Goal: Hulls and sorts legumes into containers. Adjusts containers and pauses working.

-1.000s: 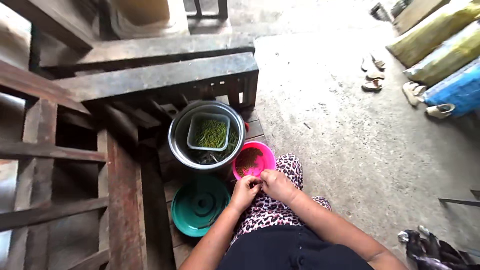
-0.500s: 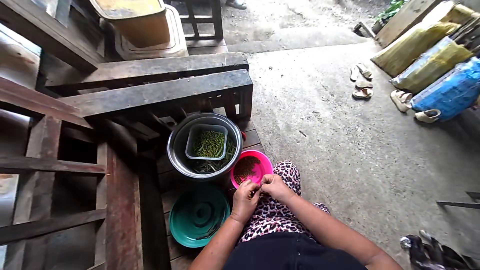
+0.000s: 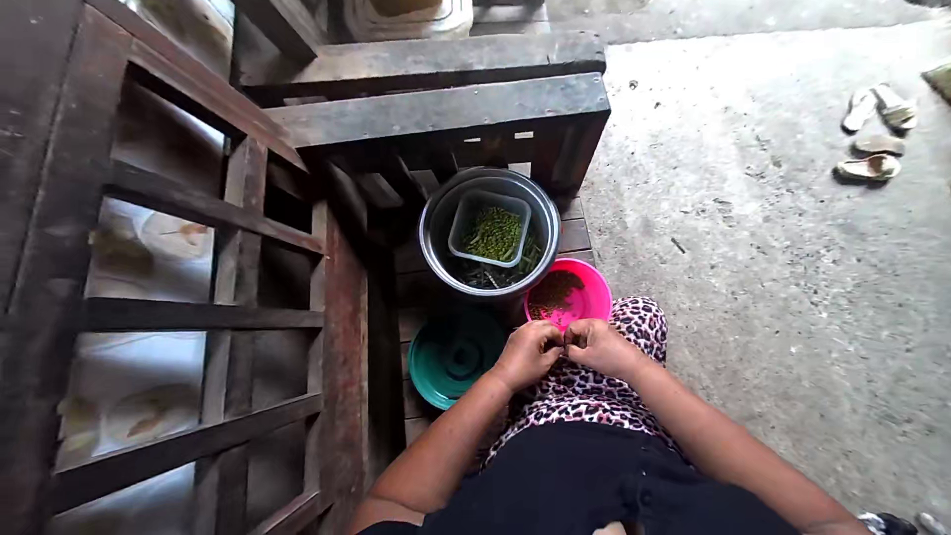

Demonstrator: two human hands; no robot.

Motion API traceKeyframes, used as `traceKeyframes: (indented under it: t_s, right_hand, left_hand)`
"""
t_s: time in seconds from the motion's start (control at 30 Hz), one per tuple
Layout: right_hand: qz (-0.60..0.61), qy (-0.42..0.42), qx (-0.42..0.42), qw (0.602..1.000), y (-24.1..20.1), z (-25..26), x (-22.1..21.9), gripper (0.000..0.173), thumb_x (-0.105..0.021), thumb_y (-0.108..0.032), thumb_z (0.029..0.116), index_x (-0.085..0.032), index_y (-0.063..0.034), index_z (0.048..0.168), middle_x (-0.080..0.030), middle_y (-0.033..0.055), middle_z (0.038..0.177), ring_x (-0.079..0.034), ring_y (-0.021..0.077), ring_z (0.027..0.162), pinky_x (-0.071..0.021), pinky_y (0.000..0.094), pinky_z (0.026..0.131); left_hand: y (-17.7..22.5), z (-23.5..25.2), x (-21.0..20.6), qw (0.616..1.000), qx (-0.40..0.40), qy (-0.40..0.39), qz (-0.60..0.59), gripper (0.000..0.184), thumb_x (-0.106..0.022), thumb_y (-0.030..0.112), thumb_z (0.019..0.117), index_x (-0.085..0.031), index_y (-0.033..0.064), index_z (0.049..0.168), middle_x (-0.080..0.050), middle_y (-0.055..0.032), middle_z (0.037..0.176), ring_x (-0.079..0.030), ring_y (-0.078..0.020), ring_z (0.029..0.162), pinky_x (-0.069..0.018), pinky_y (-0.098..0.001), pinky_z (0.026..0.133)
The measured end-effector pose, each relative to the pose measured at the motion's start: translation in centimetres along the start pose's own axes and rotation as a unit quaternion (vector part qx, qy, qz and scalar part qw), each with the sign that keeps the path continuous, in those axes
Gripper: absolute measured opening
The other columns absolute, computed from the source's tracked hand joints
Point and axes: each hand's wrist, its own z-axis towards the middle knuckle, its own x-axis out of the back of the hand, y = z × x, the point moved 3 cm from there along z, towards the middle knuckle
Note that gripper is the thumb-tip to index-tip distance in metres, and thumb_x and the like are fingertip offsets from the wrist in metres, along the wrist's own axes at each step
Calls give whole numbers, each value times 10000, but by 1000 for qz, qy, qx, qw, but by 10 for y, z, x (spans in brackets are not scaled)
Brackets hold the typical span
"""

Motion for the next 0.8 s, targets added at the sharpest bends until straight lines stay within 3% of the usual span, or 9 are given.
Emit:
traceKeyframes:
  t_s: [0.13,0.2,0.3,0.37,0.43,0.5,0.6,0.7,0.8]
  right_hand:
    - [137,74,5,988,0,4,-2,59,-641,-47,822,-625,-54,766,-575,-33,715,-521,24,647,-446,232,626]
    - [266,93,-31,959,5,4,-7,184,-610,13,822,-561,-112,698,-528,-80,624,-471,-2,552,-393,192,541]
    - [461,48,-126,877,8,-3,-16,238,-507,39,908,-532,-128,741,-545,-55,614,-458,20,499,-377,182,484]
    - [523,-2,-147,839,10,-7,-22,222,-466,2,938,-543,-145,790,-571,-48,648,-482,25,513,-401,184,491]
    - [477,-28,-113,871,7,-7,-22,191,-500,-1,906,-553,-136,783,-555,-65,641,-475,15,518,-396,181,498]
    - [320,-17,-72,944,1,-4,-18,175,-563,-17,873,-566,-122,733,-510,-82,625,-448,7,536,-377,194,527]
    - [136,10,-67,988,-8,5,-7,144,-563,-67,956,-604,-37,821,-515,6,719,-475,74,646,-411,285,629]
    - [63,81,-19,995,-26,30,5,153,-550,-73,981,-662,-5,902,-616,103,805,-589,200,754,-481,430,708]
    - [21,123,49,991,-56,66,13,223,-523,-93,1015,-725,2,1018,-713,155,945,-684,266,916,-532,479,854]
  left_hand:
    - [1,0,1,997,-48,63,-7,157,-648,104,940,-745,-18,957,-719,-142,964,-678,-230,990,-522,-406,968]
    - [2,0,-3,991,-82,102,0,135,-647,79,933,-748,-11,938,-720,-131,936,-684,-217,955,-536,-379,940]
    - [1,-2,-8,985,-124,115,-27,112,-657,48,919,-751,-10,939,-723,-117,931,-686,-185,937,-550,-341,917]
    - [-4,-3,-9,979,-120,110,-126,96,-665,18,915,-737,-36,947,-713,-100,925,-676,-125,908,-563,-285,878]
    - [-10,-7,-8,945,-54,143,-291,58,-652,-20,915,-697,-34,948,-696,-51,919,-667,-78,849,-579,-265,813]
    - [-15,-14,0,861,36,238,-447,94,-598,-48,939,-657,24,955,-678,-10,859,-636,-73,738,-564,-257,714]
    - [-27,-25,25,750,98,356,-549,178,-490,-25,1019,-604,99,962,-633,9,811,-606,-77,682,-556,-237,670]
    - [-37,-36,25,737,157,371,-542,143,-503,-27,1028,-596,62,969,-640,-25,827,-613,-91,690,-554,-227,659]
    - [-31,-35,9,751,201,321,-540,81,-528,-27,1020,-602,5,1020,-656,-53,860,-628,-107,716,-557,-248,679]
